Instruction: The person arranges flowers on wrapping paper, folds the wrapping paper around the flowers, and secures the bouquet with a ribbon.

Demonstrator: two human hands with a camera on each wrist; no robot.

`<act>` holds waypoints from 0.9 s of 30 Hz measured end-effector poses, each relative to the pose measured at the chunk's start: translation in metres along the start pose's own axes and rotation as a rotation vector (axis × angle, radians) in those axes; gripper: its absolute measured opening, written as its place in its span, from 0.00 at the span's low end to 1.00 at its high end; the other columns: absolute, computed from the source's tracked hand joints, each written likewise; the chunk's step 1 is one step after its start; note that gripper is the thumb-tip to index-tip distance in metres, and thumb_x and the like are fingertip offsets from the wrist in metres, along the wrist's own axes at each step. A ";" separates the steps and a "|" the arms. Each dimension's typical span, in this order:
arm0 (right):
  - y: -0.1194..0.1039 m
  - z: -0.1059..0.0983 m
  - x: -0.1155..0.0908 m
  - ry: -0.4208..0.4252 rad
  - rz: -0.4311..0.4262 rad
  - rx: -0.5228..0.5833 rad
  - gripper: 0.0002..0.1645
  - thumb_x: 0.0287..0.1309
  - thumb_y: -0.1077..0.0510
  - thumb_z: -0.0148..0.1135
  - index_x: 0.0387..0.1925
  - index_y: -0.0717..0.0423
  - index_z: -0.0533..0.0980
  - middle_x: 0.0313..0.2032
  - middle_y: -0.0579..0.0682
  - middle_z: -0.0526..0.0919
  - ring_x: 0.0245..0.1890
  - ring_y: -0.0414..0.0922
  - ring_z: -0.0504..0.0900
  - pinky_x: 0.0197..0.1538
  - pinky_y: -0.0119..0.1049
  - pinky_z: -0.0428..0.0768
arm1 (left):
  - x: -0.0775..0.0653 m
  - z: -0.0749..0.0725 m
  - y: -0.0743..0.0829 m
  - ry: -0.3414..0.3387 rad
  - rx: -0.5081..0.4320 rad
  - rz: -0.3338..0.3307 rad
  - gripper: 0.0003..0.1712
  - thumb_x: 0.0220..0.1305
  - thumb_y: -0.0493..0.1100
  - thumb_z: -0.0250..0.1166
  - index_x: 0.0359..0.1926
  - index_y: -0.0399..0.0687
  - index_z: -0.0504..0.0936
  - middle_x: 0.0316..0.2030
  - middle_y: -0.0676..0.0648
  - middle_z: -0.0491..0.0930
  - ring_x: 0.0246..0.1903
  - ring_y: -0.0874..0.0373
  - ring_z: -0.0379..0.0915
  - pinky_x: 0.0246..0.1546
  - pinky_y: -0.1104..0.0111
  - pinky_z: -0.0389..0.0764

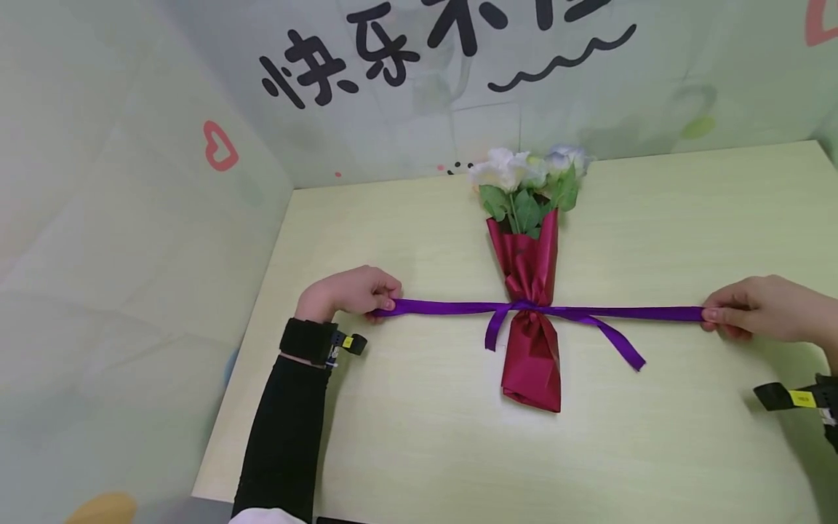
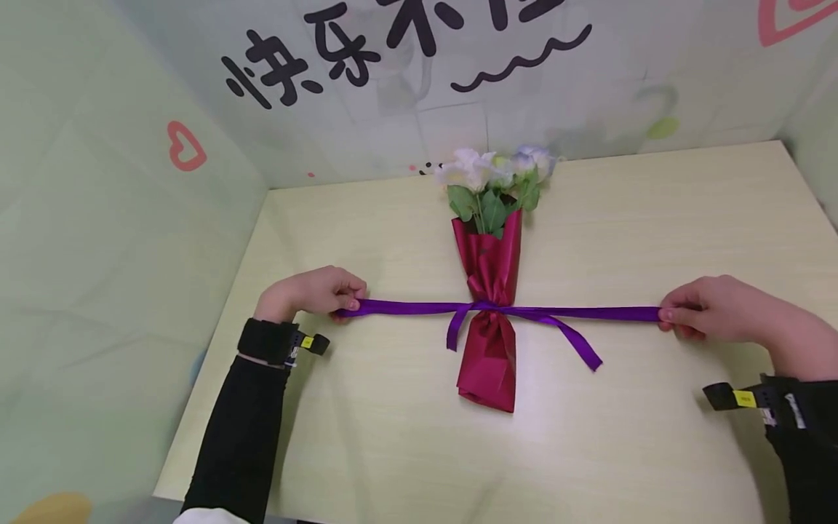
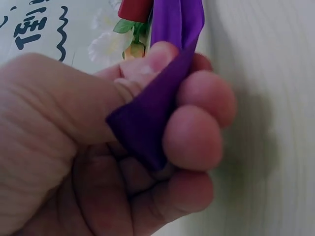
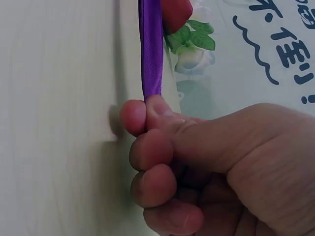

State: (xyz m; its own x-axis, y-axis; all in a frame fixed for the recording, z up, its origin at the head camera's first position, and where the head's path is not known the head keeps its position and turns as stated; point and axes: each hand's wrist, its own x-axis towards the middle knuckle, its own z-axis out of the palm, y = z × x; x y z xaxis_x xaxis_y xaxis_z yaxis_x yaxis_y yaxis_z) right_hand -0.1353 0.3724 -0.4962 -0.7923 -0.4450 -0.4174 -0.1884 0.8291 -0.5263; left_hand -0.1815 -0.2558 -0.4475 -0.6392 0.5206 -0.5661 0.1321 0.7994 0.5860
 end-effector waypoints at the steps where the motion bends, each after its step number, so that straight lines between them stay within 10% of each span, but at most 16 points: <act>1: -0.001 -0.001 0.000 0.010 0.000 0.000 0.12 0.82 0.62 0.60 0.40 0.52 0.86 0.24 0.42 0.77 0.24 0.37 0.73 0.30 0.33 0.71 | 0.001 0.000 0.000 0.011 0.007 0.003 0.15 0.82 0.35 0.62 0.31 0.48 0.77 0.26 0.48 0.83 0.26 0.56 0.78 0.34 0.66 0.77; 15: -0.032 -0.014 0.025 0.357 -0.066 -0.080 0.15 0.83 0.58 0.58 0.54 0.68 0.80 0.29 0.48 0.83 0.26 0.44 0.74 0.30 0.38 0.71 | 0.038 -0.001 0.028 0.392 0.112 0.076 0.12 0.84 0.50 0.61 0.53 0.48 0.84 0.34 0.49 0.84 0.30 0.54 0.77 0.37 0.61 0.79; 20: -0.041 -0.015 0.026 0.364 -0.088 -0.065 0.30 0.81 0.54 0.62 0.72 0.70 0.69 0.50 0.68 0.84 0.46 0.61 0.85 0.39 0.47 0.81 | 0.045 0.007 0.038 0.446 0.101 0.156 0.23 0.87 0.54 0.57 0.67 0.41 0.80 0.56 0.45 0.84 0.50 0.52 0.82 0.55 0.58 0.82; 27: -0.045 -0.011 0.008 0.516 -0.247 -0.061 0.48 0.56 0.52 0.85 0.74 0.61 0.72 0.69 0.75 0.70 0.66 0.75 0.69 0.63 0.67 0.73 | 0.021 0.008 0.033 0.618 0.274 0.167 0.31 0.87 0.54 0.55 0.77 0.37 0.70 0.77 0.37 0.69 0.78 0.39 0.63 0.78 0.42 0.62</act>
State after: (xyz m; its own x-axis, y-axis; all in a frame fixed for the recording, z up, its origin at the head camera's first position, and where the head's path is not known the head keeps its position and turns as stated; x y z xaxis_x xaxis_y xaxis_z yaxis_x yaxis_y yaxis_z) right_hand -0.1394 0.3347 -0.4679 -0.8981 -0.4181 0.1363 -0.4252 0.7463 -0.5121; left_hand -0.1849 -0.2159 -0.4445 -0.8970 0.4420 0.0000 0.4006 0.8130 0.4226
